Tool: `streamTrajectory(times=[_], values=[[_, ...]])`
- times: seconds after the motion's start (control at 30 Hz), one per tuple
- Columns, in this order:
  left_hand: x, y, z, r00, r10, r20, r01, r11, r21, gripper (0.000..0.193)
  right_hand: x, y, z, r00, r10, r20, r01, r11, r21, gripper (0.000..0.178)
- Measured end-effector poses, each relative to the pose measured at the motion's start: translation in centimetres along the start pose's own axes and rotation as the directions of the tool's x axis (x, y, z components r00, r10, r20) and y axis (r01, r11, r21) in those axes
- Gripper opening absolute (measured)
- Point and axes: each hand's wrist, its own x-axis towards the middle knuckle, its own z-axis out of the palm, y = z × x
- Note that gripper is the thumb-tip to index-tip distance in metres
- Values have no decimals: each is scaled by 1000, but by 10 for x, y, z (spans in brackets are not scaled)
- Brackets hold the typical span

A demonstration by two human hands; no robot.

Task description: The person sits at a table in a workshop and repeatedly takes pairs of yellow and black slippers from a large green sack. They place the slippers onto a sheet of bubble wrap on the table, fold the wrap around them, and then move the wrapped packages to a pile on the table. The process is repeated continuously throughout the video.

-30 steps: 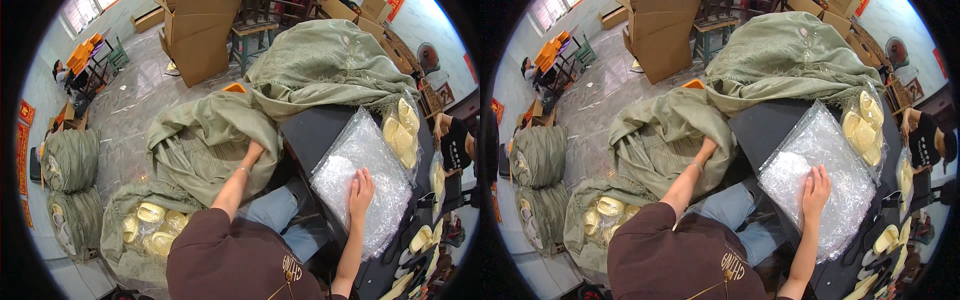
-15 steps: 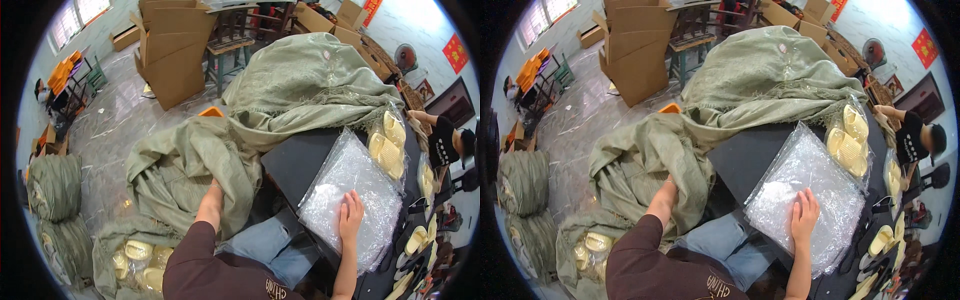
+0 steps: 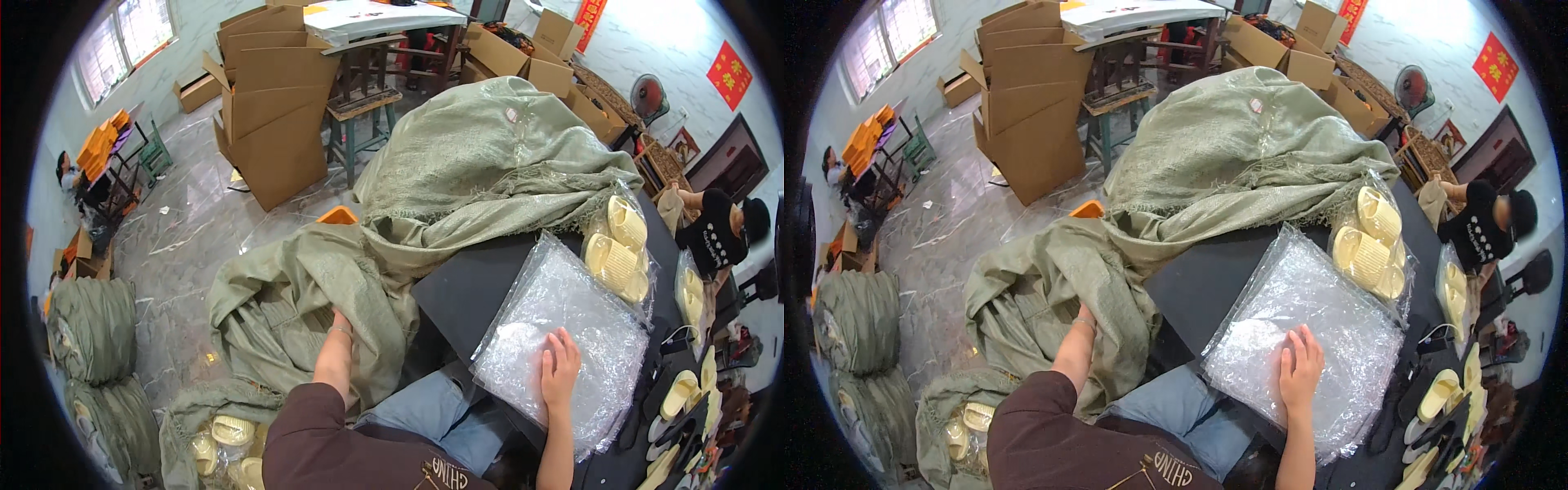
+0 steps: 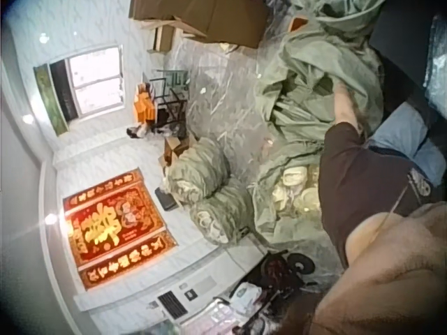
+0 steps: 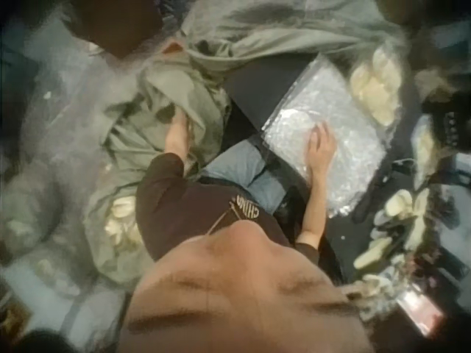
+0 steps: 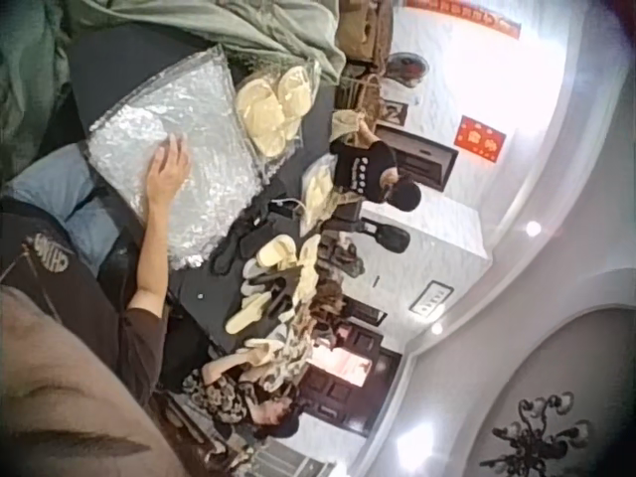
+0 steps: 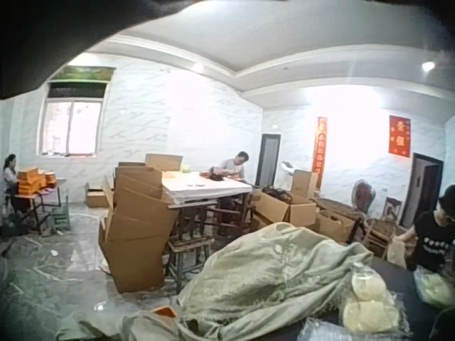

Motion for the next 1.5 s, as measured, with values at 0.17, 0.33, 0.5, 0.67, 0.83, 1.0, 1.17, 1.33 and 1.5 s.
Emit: streamTrajectory(times=[0.17, 0.33, 0.5, 0.67, 0.83, 1.0, 1.17, 1.33, 1.5], values=[[-94, 61, -63, 959, 256, -125, -225, 950, 217, 33, -1, 5, 0, 1000, -23, -14, 23, 999, 33, 33], [-260, 117, -30, 740, 672, -15, -520, 586, 622, 23, -7, 12, -3, 1000, -8, -23, 9, 999, 37, 32], [-368, 170, 29, 540, 772, 335, -644, 123, 755, 28, -8, 33, 4, 999, -23, -24, 28, 970, 241, 33], [-473, 138, 158, 699, 504, 508, -701, 343, 625, 36, -4, 49, -3, 963, 249, 105, -249, 668, 701, 40], [-450, 102, 218, 402, -3, 915, -798, 490, 352, 31, 1, 56, -28, 903, 381, 198, -259, 115, 959, 69], [-390, -38, 311, 369, -225, 902, -728, 533, 431, 23, -19, 44, -112, 895, 419, 151, 35, -403, 914, 81], [-355, -147, 356, 456, -799, 392, -288, 285, 914, 27, -73, 65, -144, 759, 642, -112, 42, 123, 991, 66], [-324, -204, 315, 511, -499, 700, -774, 87, 627, 43, -136, 112, -118, 749, 573, -333, -448, 808, 383, 54], [-360, -184, 281, 145, -184, 972, -972, -212, 105, 38, -130, 115, -143, 770, 633, -77, -593, 756, 277, 36]])
